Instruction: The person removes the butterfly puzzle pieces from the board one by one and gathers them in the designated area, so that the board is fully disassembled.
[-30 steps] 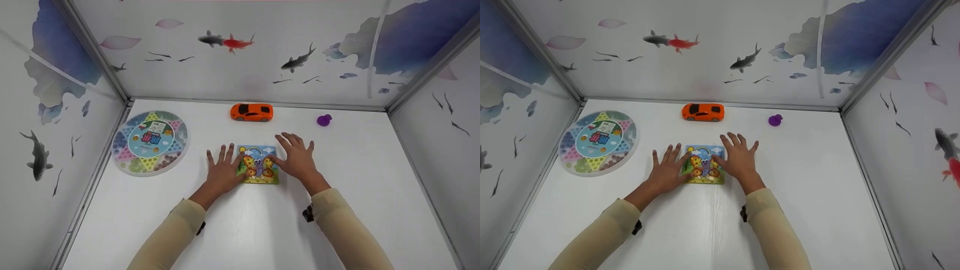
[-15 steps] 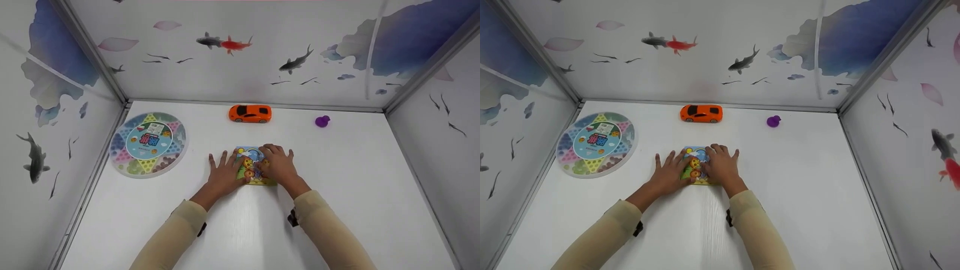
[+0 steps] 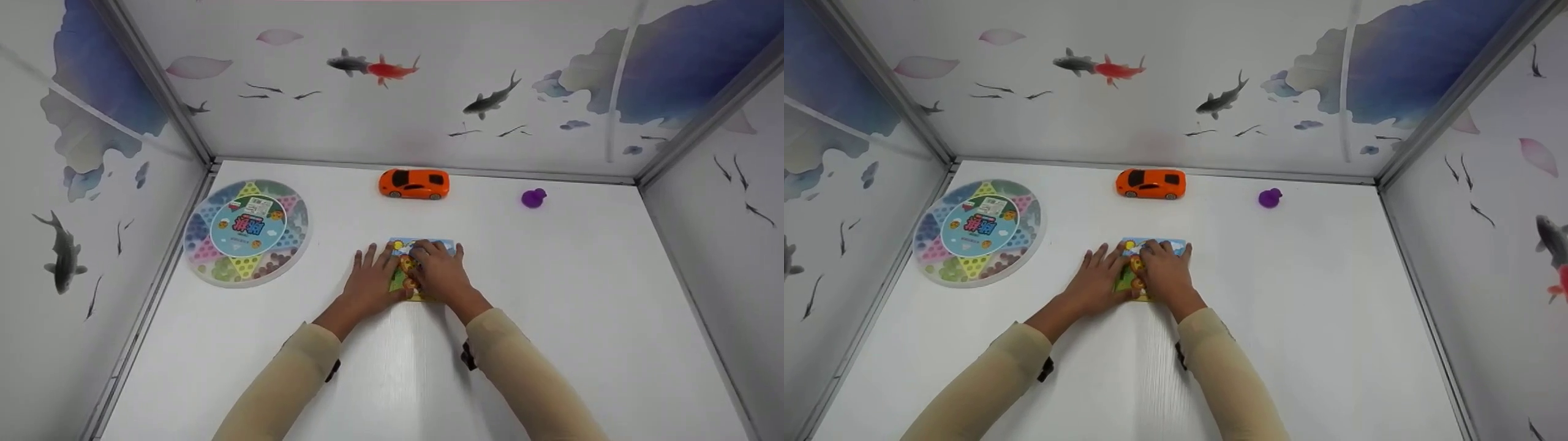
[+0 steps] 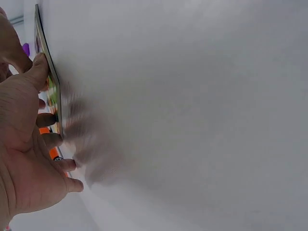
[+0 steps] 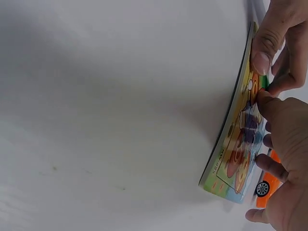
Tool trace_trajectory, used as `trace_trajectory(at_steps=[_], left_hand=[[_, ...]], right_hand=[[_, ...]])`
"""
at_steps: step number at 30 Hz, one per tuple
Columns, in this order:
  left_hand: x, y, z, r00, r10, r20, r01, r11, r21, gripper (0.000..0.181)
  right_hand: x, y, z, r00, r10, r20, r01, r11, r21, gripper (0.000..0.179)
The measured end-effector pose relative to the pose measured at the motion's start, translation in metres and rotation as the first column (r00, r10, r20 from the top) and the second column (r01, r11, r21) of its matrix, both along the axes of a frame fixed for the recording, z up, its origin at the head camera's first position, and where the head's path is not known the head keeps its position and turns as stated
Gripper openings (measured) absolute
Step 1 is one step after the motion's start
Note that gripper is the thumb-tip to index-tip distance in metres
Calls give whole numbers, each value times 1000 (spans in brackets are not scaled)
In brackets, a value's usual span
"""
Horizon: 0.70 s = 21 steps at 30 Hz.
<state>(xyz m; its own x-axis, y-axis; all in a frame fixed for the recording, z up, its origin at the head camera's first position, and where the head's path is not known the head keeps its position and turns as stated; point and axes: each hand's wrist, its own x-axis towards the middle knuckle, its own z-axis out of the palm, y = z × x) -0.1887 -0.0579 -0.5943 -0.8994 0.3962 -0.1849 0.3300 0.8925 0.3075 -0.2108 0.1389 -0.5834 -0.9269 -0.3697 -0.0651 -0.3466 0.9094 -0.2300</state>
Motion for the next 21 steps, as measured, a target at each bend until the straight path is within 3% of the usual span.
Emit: trace_trajectory(at_steps=[8, 16, 21], left_hand=[[-2, -1, -2, 1000, 7, 6, -7, 1000, 6, 91], [-6, 1, 2, 1000, 0, 24, 1, 1000, -29, 92], [-6, 2, 3, 999, 13, 44, -11, 1000, -27, 94]], right_hand=[[-8, -10, -2, 1000, 13, 6, -13, 1000, 6, 46], [-17, -19, 7, 998, 15, 54, -18, 999, 46, 83], [-21, -29, 10, 997, -35, 71, 32, 999, 37, 74]])
